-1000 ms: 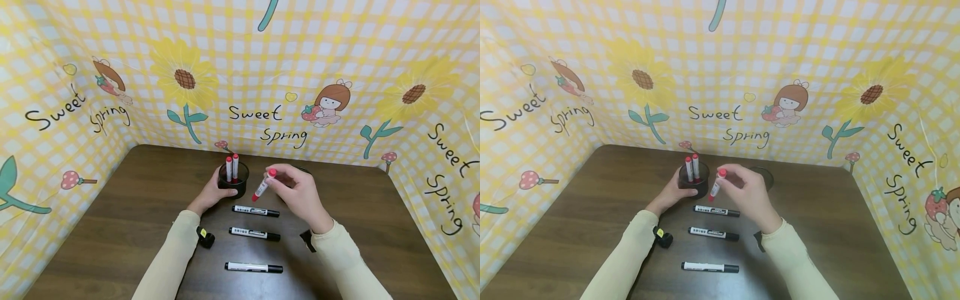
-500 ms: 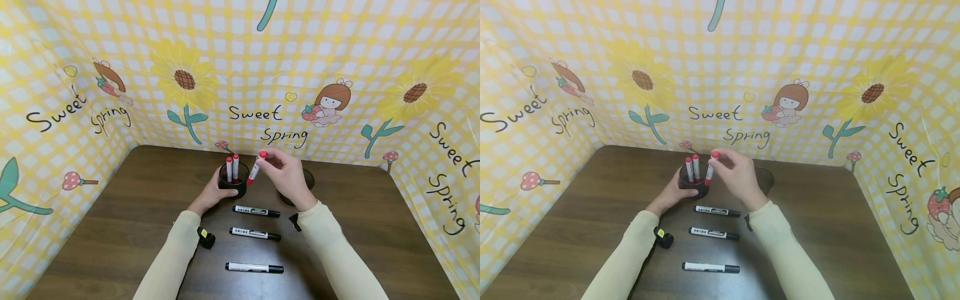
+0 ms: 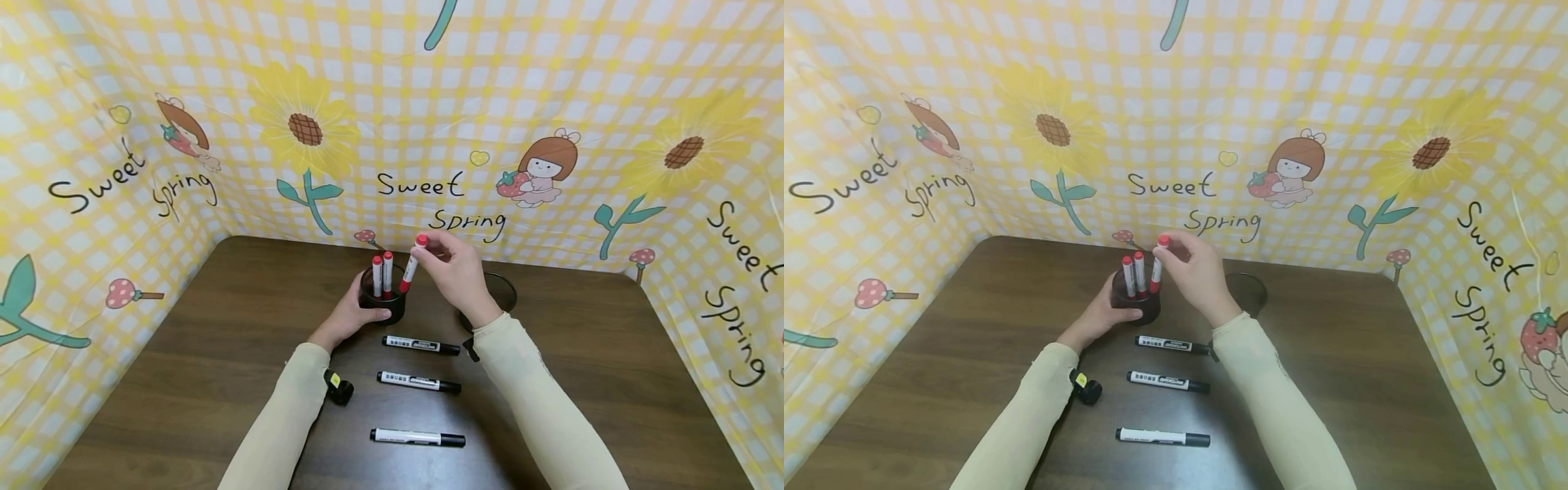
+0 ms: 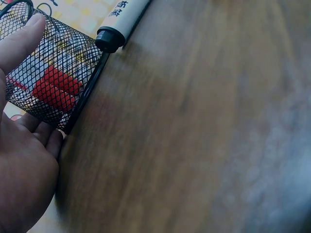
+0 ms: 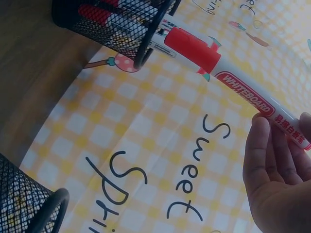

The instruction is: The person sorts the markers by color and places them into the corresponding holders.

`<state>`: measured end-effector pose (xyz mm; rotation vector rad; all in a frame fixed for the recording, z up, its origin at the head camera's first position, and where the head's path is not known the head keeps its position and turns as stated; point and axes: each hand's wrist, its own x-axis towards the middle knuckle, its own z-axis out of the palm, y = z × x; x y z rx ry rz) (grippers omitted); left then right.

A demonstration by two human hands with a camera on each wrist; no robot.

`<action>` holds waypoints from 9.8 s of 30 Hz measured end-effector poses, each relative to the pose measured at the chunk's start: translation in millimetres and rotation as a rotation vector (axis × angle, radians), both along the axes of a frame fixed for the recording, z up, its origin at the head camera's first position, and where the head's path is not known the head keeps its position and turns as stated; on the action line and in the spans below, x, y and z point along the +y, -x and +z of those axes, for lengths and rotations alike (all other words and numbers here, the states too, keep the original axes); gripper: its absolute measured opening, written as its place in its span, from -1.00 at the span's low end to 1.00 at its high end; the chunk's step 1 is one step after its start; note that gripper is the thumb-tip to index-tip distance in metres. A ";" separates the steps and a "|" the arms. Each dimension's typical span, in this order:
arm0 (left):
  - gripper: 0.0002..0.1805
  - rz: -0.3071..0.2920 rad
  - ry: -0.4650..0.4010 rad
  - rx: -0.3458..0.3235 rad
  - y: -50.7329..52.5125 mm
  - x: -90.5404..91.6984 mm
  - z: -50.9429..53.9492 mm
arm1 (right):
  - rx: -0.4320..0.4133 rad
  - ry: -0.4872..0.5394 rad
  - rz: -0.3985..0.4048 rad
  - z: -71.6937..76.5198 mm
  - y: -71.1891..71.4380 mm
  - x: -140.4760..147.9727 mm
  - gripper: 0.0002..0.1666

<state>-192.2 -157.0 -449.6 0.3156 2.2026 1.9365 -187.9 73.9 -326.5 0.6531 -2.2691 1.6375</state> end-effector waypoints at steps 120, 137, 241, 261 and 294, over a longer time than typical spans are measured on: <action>0.10 0.013 -0.040 0.050 17.6 -0.9 -36.8 | -0.161 -0.228 -0.053 -20.5 -10.2 31.7 -0.27; 0.10 0.033 -0.005 0.041 15.6 0.5 -34.0 | -0.340 -0.310 -0.143 -58.8 -22.0 126.3 0.26; -0.68 0.085 0.455 0.148 -55.7 4.1 -23.1 | -0.481 -0.228 -0.048 -120.0 10.3 131.8 0.04; -0.77 0.047 0.614 0.246 -49.9 30.3 -26.9 | -0.471 -0.237 -0.044 -121.3 10.7 132.0 0.04; -0.87 0.098 0.491 0.100 -71.1 36.8 -4.6 | -0.469 -0.243 -0.060 -124.5 13.9 131.8 0.03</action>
